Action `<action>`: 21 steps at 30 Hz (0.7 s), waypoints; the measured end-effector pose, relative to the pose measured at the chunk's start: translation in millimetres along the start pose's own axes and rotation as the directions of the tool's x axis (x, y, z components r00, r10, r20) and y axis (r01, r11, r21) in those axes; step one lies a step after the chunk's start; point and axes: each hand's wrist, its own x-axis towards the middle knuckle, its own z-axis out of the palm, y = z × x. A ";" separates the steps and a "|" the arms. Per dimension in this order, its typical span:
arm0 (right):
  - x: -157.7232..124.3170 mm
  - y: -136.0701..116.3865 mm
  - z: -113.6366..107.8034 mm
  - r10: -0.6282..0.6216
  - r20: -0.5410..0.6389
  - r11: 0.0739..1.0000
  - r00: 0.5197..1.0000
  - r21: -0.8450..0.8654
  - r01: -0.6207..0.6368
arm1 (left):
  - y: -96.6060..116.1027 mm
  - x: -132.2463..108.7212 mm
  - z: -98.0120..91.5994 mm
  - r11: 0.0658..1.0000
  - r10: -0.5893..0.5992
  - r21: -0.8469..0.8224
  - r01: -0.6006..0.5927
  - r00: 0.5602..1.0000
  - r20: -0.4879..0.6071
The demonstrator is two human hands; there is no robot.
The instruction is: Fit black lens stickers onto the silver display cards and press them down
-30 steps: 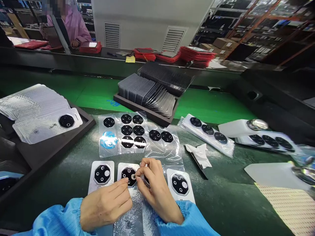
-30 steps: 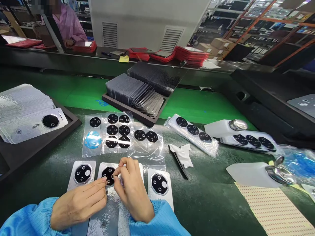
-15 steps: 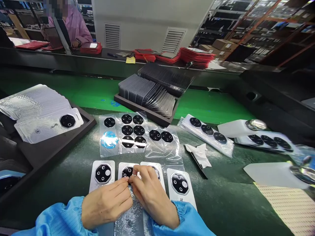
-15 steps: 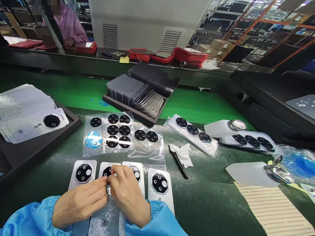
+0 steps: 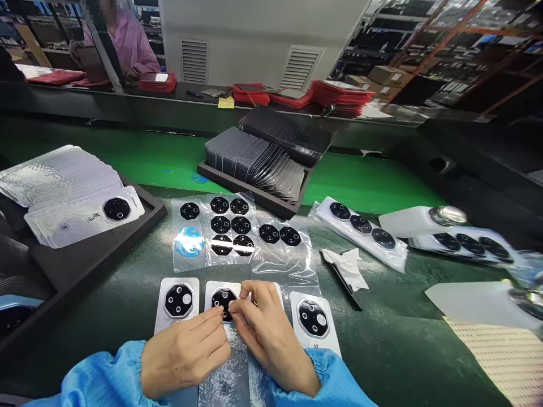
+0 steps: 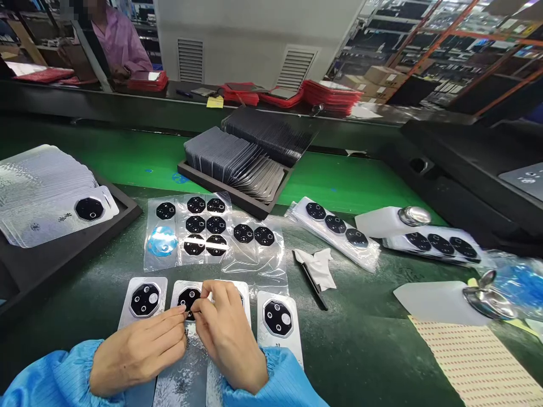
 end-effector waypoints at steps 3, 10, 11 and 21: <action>-1.1 -0.2 2.0 -0.023 -0.002 0.999 1.000 -0.036 0.023 | 0.0 -0.1 1.1 1.000 0.000 0.006 0.000 1.000 0.001; 0.6 -1.5 1.4 -0.044 -0.019 0.996 0.999 -0.074 0.043 | -0.5 1.2 -0.5 1.000 0.004 0.012 -0.004 1.000 0.013; 0.8 -1.9 0.8 -0.039 -0.027 0.997 0.999 -0.071 0.037 | -0.4 1.5 -1.3 1.000 0.004 0.015 -0.004 1.000 0.010; 0.8 -2.4 3.7 -0.070 -0.025 0.989 0.997 -0.133 0.066 | 0.5 1.8 -1.1 1.000 0.011 0.024 -0.011 1.000 0.017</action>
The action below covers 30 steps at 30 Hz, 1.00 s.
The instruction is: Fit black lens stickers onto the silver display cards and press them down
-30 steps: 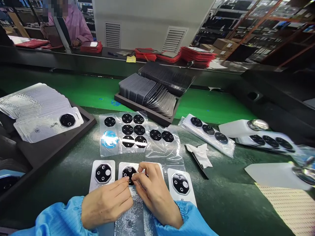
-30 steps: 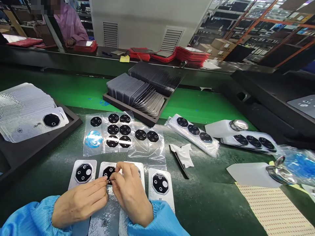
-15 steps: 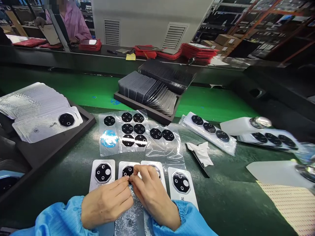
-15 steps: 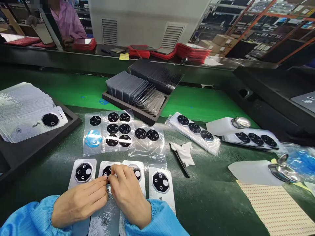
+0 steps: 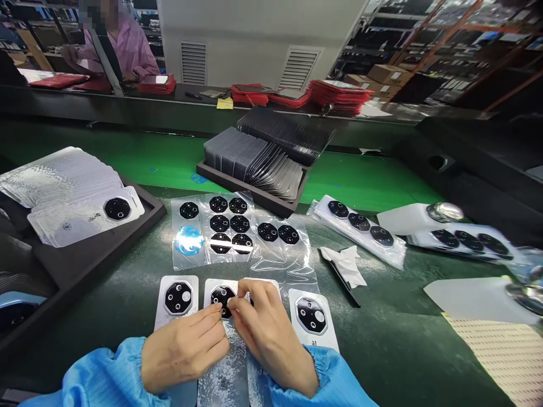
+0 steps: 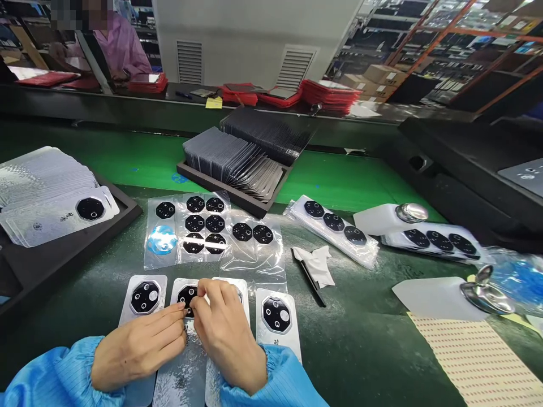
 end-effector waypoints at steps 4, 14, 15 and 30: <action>-2.4 -1.9 5.0 -0.080 0.045 0.996 0.996 -0.038 0.082 | 0.4 -0.6 0.0 1.000 0.001 0.031 -0.001 1.000 0.006; 7.8 25.2 -24.2 0.284 -0.108 0.887 0.953 0.408 -0.218 | 0.1 0.2 -2.8 1.000 -0.004 -0.030 0.005 0.999 0.033; 6.9 29.0 -24.6 0.333 -0.101 0.847 0.938 0.470 -0.250 | 0.1 0.0 -2.8 0.999 -0.006 -0.042 0.007 0.999 0.035; 2.3 46.6 -25.2 0.599 0.198 0.331 0.776 0.821 -0.465 | -7.1 -6.2 2.2 0.969 -0.106 -0.223 0.107 0.994 0.014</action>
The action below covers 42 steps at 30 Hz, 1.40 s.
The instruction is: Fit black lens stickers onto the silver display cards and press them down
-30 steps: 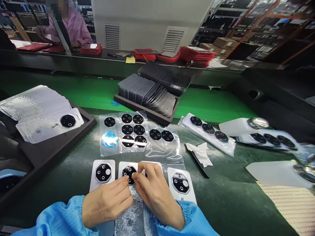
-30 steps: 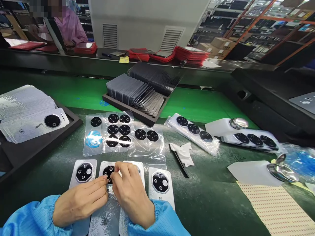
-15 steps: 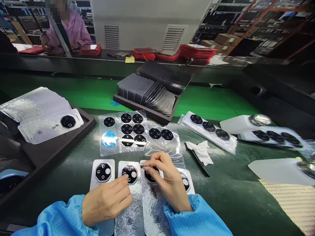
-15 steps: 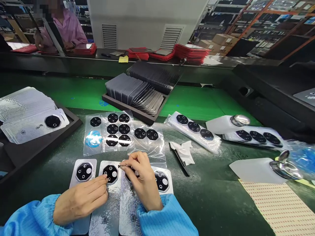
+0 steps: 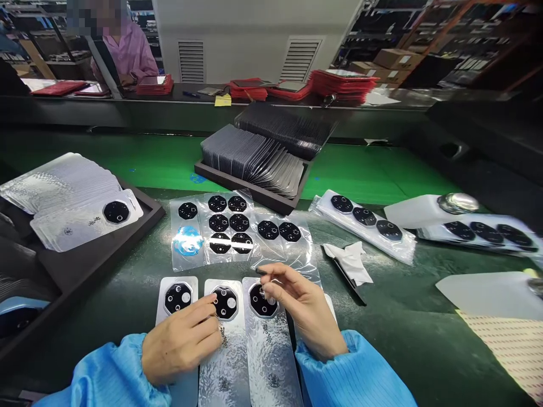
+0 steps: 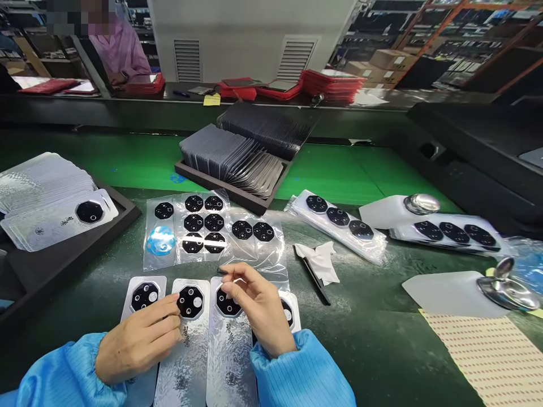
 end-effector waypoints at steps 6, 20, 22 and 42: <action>0.9 2.4 5.1 0.104 -0.104 0.986 0.989 0.137 -0.090 | -3.8 0.5 -2.1 0.984 -0.160 -0.081 0.156 0.986 -0.041; -5.5 3.0 5.4 -0.172 -0.257 0.982 0.951 -0.123 0.144 | -3.4 -0.8 -4.2 0.979 -0.202 -0.018 0.202 0.979 -0.033; -4.9 2.8 4.3 -0.239 -0.273 0.966 0.932 -0.163 0.200 | -4.0 -0.6 -3.5 0.978 -0.210 -0.013 0.210 0.977 -0.030; -9.7 0.2 4.6 -0.230 -0.260 0.972 0.938 -0.110 0.207 | -4.1 6.9 -6.7 0.974 -0.225 0.006 0.225 0.974 -0.022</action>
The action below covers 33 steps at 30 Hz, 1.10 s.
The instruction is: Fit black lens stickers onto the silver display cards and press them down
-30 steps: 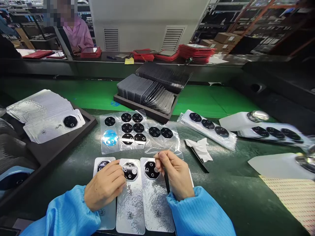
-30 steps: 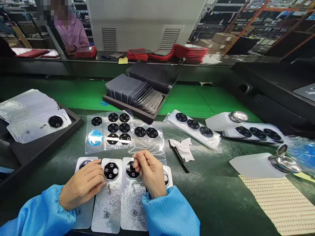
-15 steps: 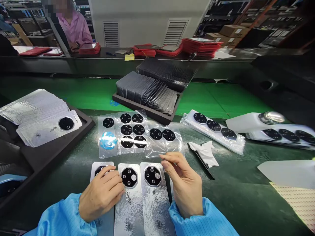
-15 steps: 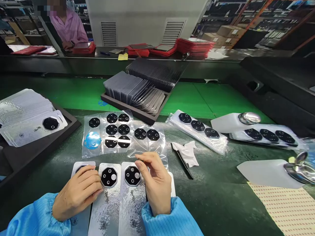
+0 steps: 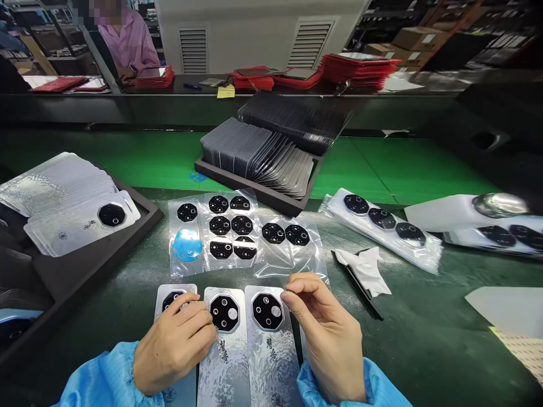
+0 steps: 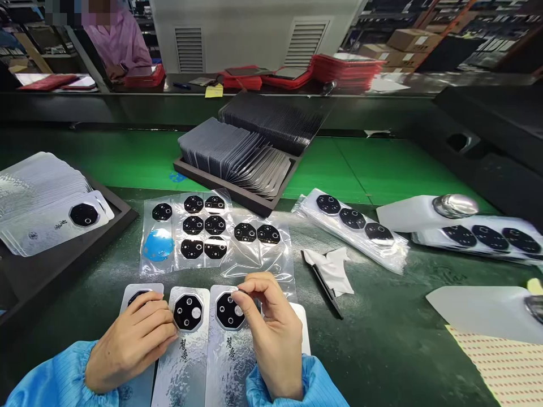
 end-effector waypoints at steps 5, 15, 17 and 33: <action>-1.5 -4.6 -0.4 -0.038 0.059 0.995 0.998 -0.090 0.043 | 0.2 0.7 -0.4 1.000 0.000 0.006 0.000 1.000 0.006; -3.7 -15.0 -3.4 -0.090 0.133 0.986 0.987 -0.130 0.107 | 1.2 2.7 0.2 0.999 -0.035 0.000 0.035 0.999 -0.010; -4.4 -16.6 -4.5 -0.059 0.136 0.989 0.989 -0.129 0.077 | 1.1 2.2 -0.3 0.998 -0.054 -0.019 0.054 0.998 -0.016; -9.3 -1.8 -6.8 0.116 -0.117 0.976 0.986 0.200 -0.091 | -11.3 -5.9 -2.6 0.987 -0.123 0.123 0.102 0.977 0.174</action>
